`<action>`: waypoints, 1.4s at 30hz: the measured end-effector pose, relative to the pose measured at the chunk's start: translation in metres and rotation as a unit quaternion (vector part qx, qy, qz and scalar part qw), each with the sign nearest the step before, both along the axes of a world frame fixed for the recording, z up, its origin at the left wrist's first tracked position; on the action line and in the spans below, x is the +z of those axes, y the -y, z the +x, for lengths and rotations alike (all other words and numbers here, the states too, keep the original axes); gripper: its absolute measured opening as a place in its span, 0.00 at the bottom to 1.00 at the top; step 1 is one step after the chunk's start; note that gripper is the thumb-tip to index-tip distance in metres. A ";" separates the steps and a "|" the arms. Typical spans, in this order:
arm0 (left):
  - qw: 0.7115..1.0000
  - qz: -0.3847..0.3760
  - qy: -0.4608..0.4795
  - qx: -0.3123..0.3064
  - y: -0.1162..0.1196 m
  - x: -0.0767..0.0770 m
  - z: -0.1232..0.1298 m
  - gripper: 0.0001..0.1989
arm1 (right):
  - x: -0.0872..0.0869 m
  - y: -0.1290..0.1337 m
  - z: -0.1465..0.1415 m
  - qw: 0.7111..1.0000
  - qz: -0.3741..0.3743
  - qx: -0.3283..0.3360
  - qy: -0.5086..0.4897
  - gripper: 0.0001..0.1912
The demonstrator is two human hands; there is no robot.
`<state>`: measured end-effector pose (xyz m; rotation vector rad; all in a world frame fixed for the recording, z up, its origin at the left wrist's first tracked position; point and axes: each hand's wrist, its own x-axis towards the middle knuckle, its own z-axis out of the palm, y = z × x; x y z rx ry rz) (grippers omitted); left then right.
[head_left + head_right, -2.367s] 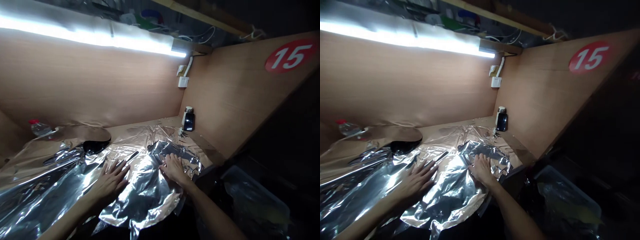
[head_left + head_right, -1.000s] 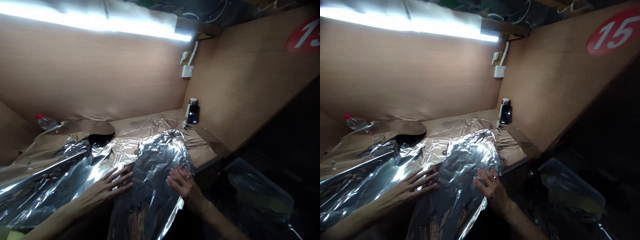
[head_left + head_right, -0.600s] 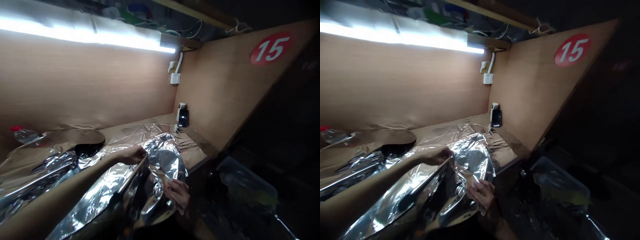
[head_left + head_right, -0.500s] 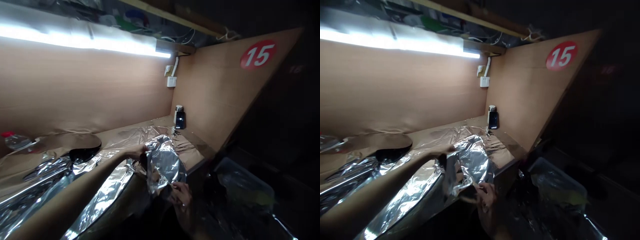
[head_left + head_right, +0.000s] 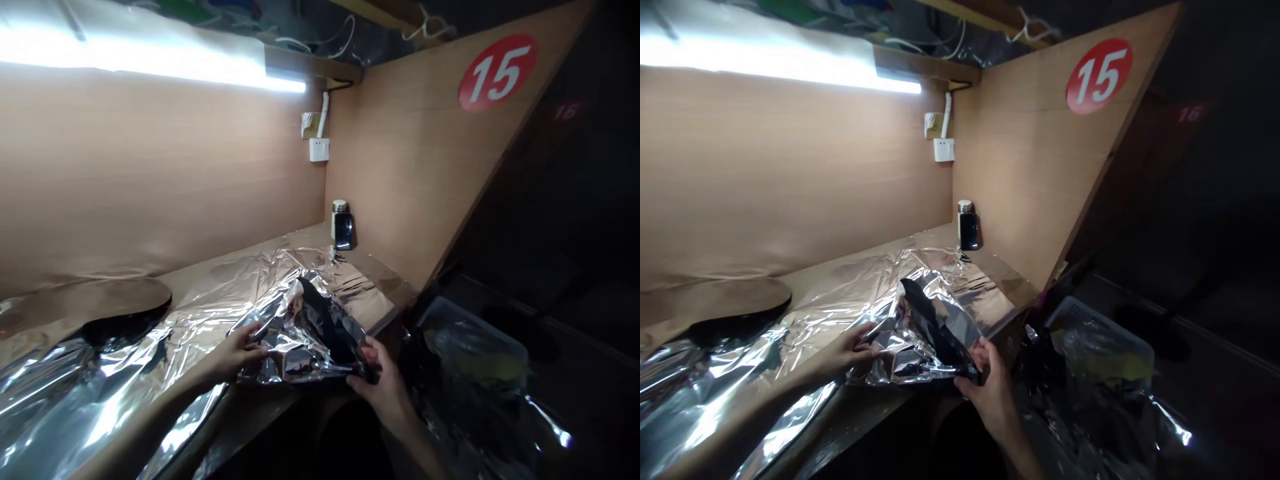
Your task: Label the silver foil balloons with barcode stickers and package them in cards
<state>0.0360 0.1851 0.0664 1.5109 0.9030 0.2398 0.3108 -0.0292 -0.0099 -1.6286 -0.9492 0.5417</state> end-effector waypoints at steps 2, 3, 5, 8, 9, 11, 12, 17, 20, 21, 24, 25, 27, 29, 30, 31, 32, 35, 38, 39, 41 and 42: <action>1.000 0.013 0.002 -0.014 0.000 -0.003 0.005 0.42 | 0.024 0.001 -0.006 0.993 -0.008 -0.037 0.110 0.55; 0.999 0.020 0.004 -0.026 -0.001 -0.003 0.008 0.38 | 0.037 0.000 -0.013 0.986 -0.013 -0.034 0.164 0.61; 0.999 0.033 0.003 -0.043 -0.004 -0.003 0.013 0.32 | 0.058 -0.006 -0.028 0.970 -0.011 0.006 0.245 0.66; 0.998 0.046 -0.007 -0.037 -0.012 -0.004 0.013 0.31 | 0.070 -0.029 -0.043 0.952 -0.015 0.039 0.304 0.37; 0.998 0.047 -0.011 -0.029 -0.014 -0.005 0.012 0.34 | 0.069 -0.040 -0.043 0.949 -0.035 0.024 0.313 0.24; 0.999 0.048 -0.013 -0.007 -0.020 -0.007 0.008 0.38 | 0.063 -0.061 -0.035 0.941 -0.112 -0.015 0.318 0.23; 0.998 0.052 -0.015 0.008 -0.022 -0.007 0.007 0.38 | 0.059 -0.071 -0.028 0.934 -0.157 -0.031 0.320 0.25; 0.928 0.336 -0.114 0.117 -0.004 0.000 0.013 0.26 | 0.053 -0.090 -0.009 0.898 -0.256 -0.062 0.353 0.14; 0.794 0.582 -0.165 0.067 0.028 -0.011 0.031 0.20 | 0.062 -0.090 -0.015 0.874 -0.182 -0.094 0.441 0.32; 0.768 0.614 -0.181 0.028 0.038 -0.019 0.038 0.20 | 0.065 -0.092 -0.017 0.863 -0.145 -0.085 0.476 0.35; 0.752 0.613 -0.238 -0.052 0.056 -0.046 0.053 0.27 | 0.065 -0.112 -0.016 0.834 -0.082 0.033 0.545 0.35; 0.755 0.603 -0.250 -0.065 0.057 -0.054 0.054 0.29 | 0.062 -0.121 -0.013 0.825 -0.092 0.084 0.551 0.34; 0.765 0.584 -0.254 -0.093 0.051 -0.064 0.052 0.32 | 0.054 -0.136 -0.004 0.812 -0.145 0.167 0.540 0.32; 0.771 0.576 -0.241 -0.124 0.038 -0.066 0.045 0.34 | 0.052 -0.139 0.006 0.808 -0.192 0.197 0.521 0.33; 0.772 0.575 -0.231 -0.143 0.029 -0.065 0.041 0.34 | 0.053 -0.135 0.011 0.807 -0.193 0.211 0.517 0.35; 0.769 0.577 -0.218 -0.167 0.021 -0.062 0.035 0.35 | 0.056 -0.127 0.015 0.802 -0.176 0.240 0.517 0.40; 0.765 0.580 -0.202 -0.194 0.014 -0.060 0.030 0.35 | 0.059 -0.116 0.018 0.790 -0.149 0.289 0.520 0.45; 0.738 0.601 -0.137 -0.273 0.001 -0.051 0.018 0.36 | 0.059 -0.075 0.022 0.716 -0.063 0.454 0.526 0.56; 0.726 0.621 -0.106 -0.275 0.009 -0.042 0.013 0.33 | 0.037 -0.045 0.020 0.685 -0.005 0.465 0.562 0.42; 0.732 0.620 -0.109 -0.263 0.016 -0.040 0.011 0.31 | 0.028 -0.039 0.019 0.684 0.019 0.451 0.572 0.37; 0.753 0.599 -0.112 -0.247 0.030 -0.035 0.006 0.30 | 0.014 -0.037 0.017 0.698 0.066 0.430 0.568 0.28; 0.766 0.585 -0.103 -0.247 0.037 -0.034 0.003 0.33 | 0.011 -0.039 0.018 0.718 0.080 0.426 0.545 0.25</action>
